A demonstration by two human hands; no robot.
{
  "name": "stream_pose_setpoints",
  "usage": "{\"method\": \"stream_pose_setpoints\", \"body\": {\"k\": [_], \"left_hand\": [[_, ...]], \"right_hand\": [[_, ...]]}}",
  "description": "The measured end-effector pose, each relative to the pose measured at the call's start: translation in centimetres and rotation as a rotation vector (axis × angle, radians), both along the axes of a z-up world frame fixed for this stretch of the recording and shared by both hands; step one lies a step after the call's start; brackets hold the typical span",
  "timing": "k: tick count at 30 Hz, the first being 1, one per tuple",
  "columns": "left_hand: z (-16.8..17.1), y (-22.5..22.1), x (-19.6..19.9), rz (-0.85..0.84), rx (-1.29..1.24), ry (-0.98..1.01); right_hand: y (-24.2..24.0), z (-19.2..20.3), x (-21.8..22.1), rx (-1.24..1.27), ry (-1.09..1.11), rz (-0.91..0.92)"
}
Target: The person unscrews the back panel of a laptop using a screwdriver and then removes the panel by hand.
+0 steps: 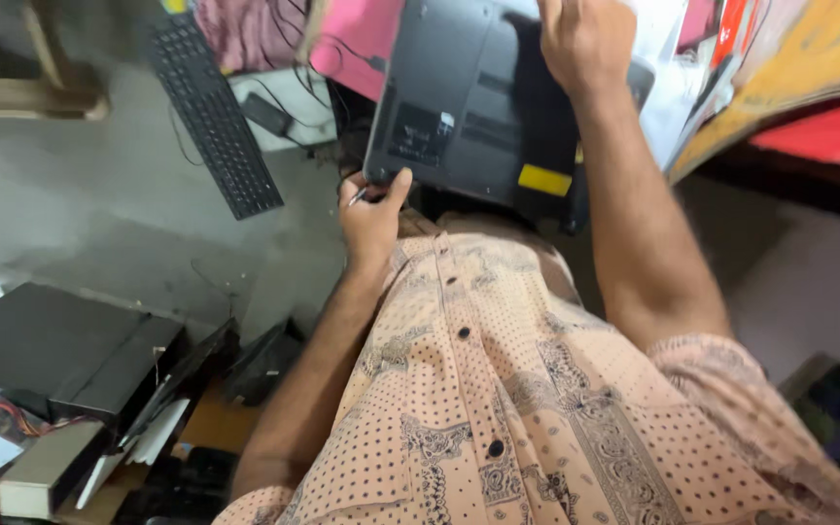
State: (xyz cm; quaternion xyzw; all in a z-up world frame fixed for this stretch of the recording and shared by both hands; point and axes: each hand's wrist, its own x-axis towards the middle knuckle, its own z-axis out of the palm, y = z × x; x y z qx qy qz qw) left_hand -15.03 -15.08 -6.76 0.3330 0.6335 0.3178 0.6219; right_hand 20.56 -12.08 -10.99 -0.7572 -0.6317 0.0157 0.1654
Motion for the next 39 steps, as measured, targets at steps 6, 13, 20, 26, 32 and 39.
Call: {"method": "stream_pose_setpoints", "body": {"k": [6, 13, 20, 26, 32, 39], "left_hand": [[7.4, 3.0, -1.8, -0.393, 0.456, 0.56], [8.4, 10.4, 7.4, -0.913, 0.62, 0.757], [7.5, 14.7, 14.3, -1.27, 0.459, 1.009], [6.8, 14.9, 13.9, -1.275, 0.398, 0.976], [6.7, 15.3, 13.7, -1.25, 0.39, 0.929], [6.3, 15.6, 13.1, -1.278, 0.423, 0.853]], "right_hand": [[-1.9, 7.0, -3.4, 0.112, 0.152, 0.107], [0.1, 8.1, -3.0, -0.101, 0.276, 0.011], [2.3, 6.2, -2.7, -0.118, 0.332, -0.029], [2.6, 3.8, -5.2, 0.085, 0.033, -0.124], [3.2, 2.8, -4.5, -0.037, 0.01, -0.13], [3.2, 2.1, -3.5, -0.01, 0.01, -0.079]]}}
